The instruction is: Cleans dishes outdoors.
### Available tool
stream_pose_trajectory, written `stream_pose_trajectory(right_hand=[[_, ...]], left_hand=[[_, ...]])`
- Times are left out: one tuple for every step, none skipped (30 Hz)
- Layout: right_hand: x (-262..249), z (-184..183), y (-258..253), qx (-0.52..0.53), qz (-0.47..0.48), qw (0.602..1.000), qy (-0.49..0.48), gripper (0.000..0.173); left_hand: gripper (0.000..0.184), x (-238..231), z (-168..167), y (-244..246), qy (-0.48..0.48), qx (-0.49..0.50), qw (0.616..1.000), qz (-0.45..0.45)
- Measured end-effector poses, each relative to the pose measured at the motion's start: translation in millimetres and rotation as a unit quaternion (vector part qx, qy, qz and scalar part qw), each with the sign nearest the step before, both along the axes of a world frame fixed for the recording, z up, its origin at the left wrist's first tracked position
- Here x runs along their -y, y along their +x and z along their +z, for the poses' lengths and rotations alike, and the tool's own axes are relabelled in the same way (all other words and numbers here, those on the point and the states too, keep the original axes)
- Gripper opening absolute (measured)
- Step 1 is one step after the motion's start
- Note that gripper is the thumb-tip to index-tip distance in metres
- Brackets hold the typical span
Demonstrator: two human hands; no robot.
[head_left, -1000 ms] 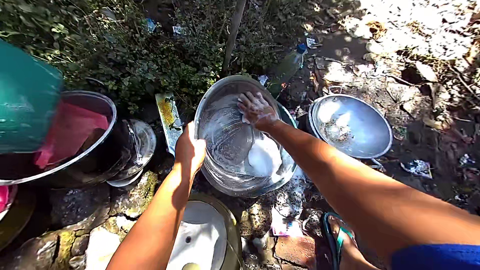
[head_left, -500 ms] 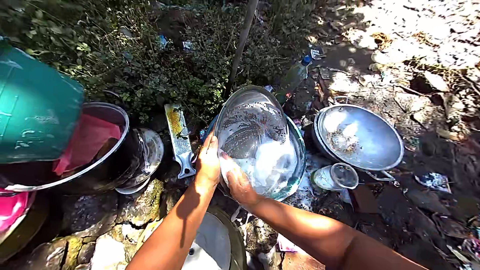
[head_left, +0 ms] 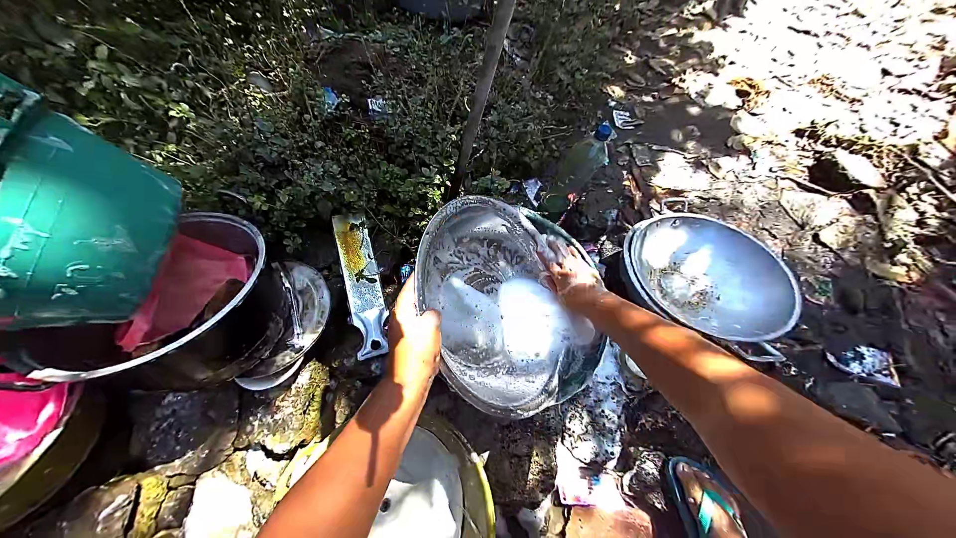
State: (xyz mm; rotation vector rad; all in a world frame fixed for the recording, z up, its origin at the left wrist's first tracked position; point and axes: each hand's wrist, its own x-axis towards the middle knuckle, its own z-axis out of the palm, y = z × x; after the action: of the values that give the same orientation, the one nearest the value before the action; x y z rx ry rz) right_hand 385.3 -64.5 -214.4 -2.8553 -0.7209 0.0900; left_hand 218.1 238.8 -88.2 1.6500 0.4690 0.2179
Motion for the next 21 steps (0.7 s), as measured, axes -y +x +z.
stream_pose_trajectory(right_hand=[[7.0,-4.2,-22.7,-0.015,0.012,0.999,-0.025,0.054],[9.7,-6.1,-47.0,-0.044,0.014,0.998,-0.041,0.052],[7.6,-4.1,-71.5,-0.087,0.008,0.995,-0.054,0.053],[0.6,1.8,-94.7,-0.146,0.005,0.987,-0.06,0.055],[-7.8,5.3,-116.6,-0.192,0.014,0.98,-0.053,0.057],[-19.4,9.5,-136.3,-0.227,0.029,0.973,-0.038,0.058],[-34.2,17.6,-153.4,-0.262,0.047,0.964,-0.018,0.059],[-52.2,29.5,-166.3,-0.3,0.059,0.952,0.01,0.058],[-72.3,44.9,-175.8,-0.336,0.056,0.938,0.058,0.057],[-93.4,62.8,-182.9,-0.351,0.043,0.926,0.129,0.054],[-114.9,86.3,-185.1,-0.365,0.026,0.91,0.196,0.051],[-133.5,112.7,-184.5,-0.377,0.002,0.891,0.254,0.049],[-146.6,129.4,-185.3,-0.36,-0.019,0.876,0.321,0.047],[-152.7,135.6,-189.1,-0.324,-0.019,0.87,0.372,0.046],[-150.1,133.1,-195.3,-0.285,0.009,0.878,0.385,0.047],[-139.6,123.6,-202.5,-0.249,0.049,0.896,0.364,0.049],[-122.8,110.7,-209.1,-0.223,0.093,0.919,0.311,0.052],[-103.1,96.4,-213.4,-0.197,0.133,0.94,0.244,0.051],[-84.2,84.0,-214.6,-0.174,0.162,0.953,0.188,0.043],[-68.1,78.1,-213.7,-0.164,0.179,0.958,0.154,0.038],[-57.0,84.2,-213.6,-0.162,0.191,0.959,0.135,0.037]], left_hand=[[0.069,0.0,2.4,0.9,0.016,-0.007,1.0,0.014],[0.069,-0.1,5.3,1.3,0.037,-0.019,0.999,0.025],[0.068,0.0,9.6,1.9,0.051,-0.033,0.998,0.033],[0.067,0.2,13.6,2.6,0.057,-0.04,0.997,0.039],[0.068,1.1,17.9,3.0,0.052,-0.045,0.997,0.042],[0.07,3.0,21.5,3.9,0.043,-0.047,0.997,0.044],[0.07,5.5,23.5,4.9,0.036,-0.044,0.997,0.043],[0.07,8.7,23.6,5.5,0.022,-0.033,0.998,0.04],[0.07,11.7,22.2,6.4,0.004,-0.016,0.999,0.031],[0.069,14.0,19.9,7.6,-0.011,-0.004,1.0,0.02],[0.068,16.1,17.9,8.7,-0.021,0.002,1.0,0.013],[0.067,17.8,17.5,10.0,-0.032,0.002,0.999,0.013],[0.066,18.6,18.8,11.3,-0.037,-0.007,0.999,0.018],[0.063,17.8,22.1,12.3,-0.03,-0.024,0.999,0.027],[0.062,14.6,27.1,13.2,-0.01,-0.046,0.998,0.036],[0.06,9.6,33.5,13.1,0.012,-0.071,0.997,0.04],[0.058,3.8,38.4,11.5,0.029,-0.083,0.995,0.039],[0.059,-1.1,43.7,9.4,0.028,-0.087,0.995,0.039],[0.06,-5.7,47.8,7.4,0.023,-0.09,0.995,0.033],[0.062,-8.8,50.8,6.4,0.008,-0.091,0.995,0.028],[0.062,-9.4,54.8,6.8,-0.017,-0.097,0.995,0.03]])
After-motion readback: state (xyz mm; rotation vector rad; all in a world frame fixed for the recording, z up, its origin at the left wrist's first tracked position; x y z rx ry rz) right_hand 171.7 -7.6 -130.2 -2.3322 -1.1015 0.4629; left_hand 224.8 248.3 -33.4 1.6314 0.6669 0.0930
